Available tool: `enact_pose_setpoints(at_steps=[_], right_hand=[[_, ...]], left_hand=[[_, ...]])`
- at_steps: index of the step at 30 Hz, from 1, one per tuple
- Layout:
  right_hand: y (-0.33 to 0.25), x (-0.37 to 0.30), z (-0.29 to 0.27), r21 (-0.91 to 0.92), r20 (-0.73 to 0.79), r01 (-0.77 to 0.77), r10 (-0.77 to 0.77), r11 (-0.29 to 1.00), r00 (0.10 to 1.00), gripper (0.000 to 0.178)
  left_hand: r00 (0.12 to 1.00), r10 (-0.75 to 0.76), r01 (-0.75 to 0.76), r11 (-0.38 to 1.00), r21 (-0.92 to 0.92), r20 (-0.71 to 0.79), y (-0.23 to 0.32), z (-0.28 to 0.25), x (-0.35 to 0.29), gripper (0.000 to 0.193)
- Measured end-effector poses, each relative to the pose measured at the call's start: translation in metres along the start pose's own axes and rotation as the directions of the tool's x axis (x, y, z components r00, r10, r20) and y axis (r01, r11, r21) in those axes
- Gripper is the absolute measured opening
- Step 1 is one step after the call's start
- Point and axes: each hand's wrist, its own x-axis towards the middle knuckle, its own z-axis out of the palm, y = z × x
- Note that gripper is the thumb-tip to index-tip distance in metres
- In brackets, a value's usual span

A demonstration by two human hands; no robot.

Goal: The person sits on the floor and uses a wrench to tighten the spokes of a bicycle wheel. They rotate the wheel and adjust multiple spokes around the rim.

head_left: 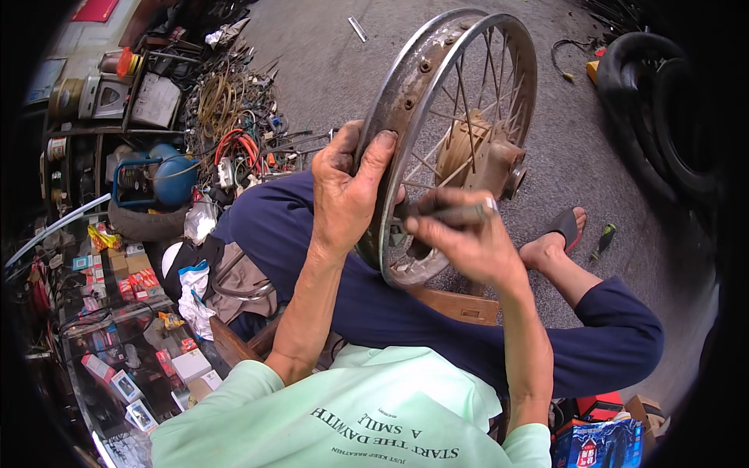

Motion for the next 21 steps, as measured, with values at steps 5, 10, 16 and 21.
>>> enact_pose_setpoints(at_steps=[5, 10, 16, 21], right_hand=[[-0.002, 0.023, -0.004, 0.101, -0.018, 0.067, -0.066, 0.993, 0.998, 0.017], [-0.016, -0.004, 0.003, -0.046, -0.135, 0.074, -0.08, 0.996, 0.988, 0.016], [0.02, -0.044, 0.012, 0.173, -0.416, 0.205, -0.117, 0.963, 0.902, 0.013], [0.002, -0.048, 0.004, -0.036, -0.501, 0.306, -0.282, 0.951, 0.818, 0.013]], left_hand=[[0.993, 0.066, -0.07, 0.996, 0.046, 0.095, -0.002, 0.002, 0.005, 0.018], [0.991, 0.054, -0.046, 0.997, -0.066, 0.119, -0.005, 0.008, 0.015, 0.017], [0.998, 0.029, -0.038, 0.988, 0.149, 0.061, -0.002, 0.022, -0.003, 0.026], [0.968, 0.219, -0.238, 0.953, 0.185, 0.119, -0.031, 0.025, -0.063, 0.044]])
